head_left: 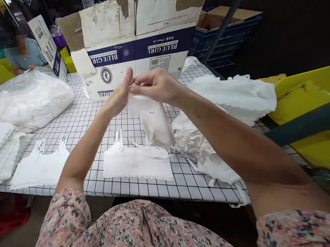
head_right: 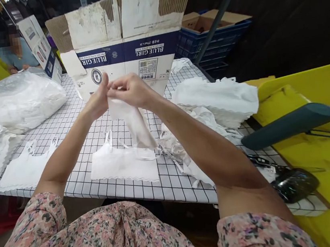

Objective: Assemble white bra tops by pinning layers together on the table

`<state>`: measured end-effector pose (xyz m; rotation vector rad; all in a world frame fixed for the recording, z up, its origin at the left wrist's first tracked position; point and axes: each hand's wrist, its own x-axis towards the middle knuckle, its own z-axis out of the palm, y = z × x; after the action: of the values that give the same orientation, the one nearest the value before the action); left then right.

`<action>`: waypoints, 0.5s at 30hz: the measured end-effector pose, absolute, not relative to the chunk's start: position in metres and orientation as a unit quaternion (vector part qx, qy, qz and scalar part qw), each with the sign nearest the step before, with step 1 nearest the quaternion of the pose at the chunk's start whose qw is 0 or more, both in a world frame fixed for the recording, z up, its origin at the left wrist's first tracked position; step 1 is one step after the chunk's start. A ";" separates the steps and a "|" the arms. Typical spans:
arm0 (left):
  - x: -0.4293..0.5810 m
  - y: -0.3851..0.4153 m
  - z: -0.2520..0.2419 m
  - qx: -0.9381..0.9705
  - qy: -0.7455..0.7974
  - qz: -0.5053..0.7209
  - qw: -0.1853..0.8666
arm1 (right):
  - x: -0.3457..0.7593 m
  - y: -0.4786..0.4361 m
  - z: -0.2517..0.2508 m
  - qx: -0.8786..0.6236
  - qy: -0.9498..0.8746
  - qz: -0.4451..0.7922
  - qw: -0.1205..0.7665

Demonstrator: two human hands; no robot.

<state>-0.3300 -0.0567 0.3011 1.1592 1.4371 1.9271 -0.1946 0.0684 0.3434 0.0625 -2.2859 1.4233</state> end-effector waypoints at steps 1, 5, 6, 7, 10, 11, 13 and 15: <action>-0.330 -0.054 0.310 0.437 0.525 0.672 0.286 | -0.192 0.072 0.352 0.019 -0.827 0.515 0.224; -0.336 -0.065 0.348 0.466 0.539 0.621 0.327 | -0.172 0.105 0.370 -0.050 -0.838 0.538 0.077; -0.341 -0.072 0.356 0.464 0.544 0.627 0.310 | -0.166 0.114 0.370 -0.067 -0.840 0.537 0.028; -0.346 -0.079 0.362 0.456 0.550 0.635 0.294 | -0.160 0.122 0.369 -0.079 -0.839 0.539 -0.002; -0.361 -0.093 0.368 0.428 0.566 0.643 0.287 | -0.150 0.133 0.364 -0.089 -0.819 0.565 0.037; -0.363 -0.094 0.366 0.430 0.570 0.627 0.311 | -0.150 0.132 0.364 -0.087 -0.810 0.576 0.073; -0.360 -0.091 0.358 0.456 0.568 0.565 0.387 | -0.155 0.126 0.366 -0.077 -0.798 0.585 0.121; -0.350 -0.084 0.348 0.487 0.556 0.501 0.449 | -0.162 0.118 0.370 -0.060 -0.799 0.584 0.130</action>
<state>-0.3496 -0.0838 0.3478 1.2055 1.3757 1.2404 -0.1620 0.1183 0.3704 -0.1746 -2.3199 1.6978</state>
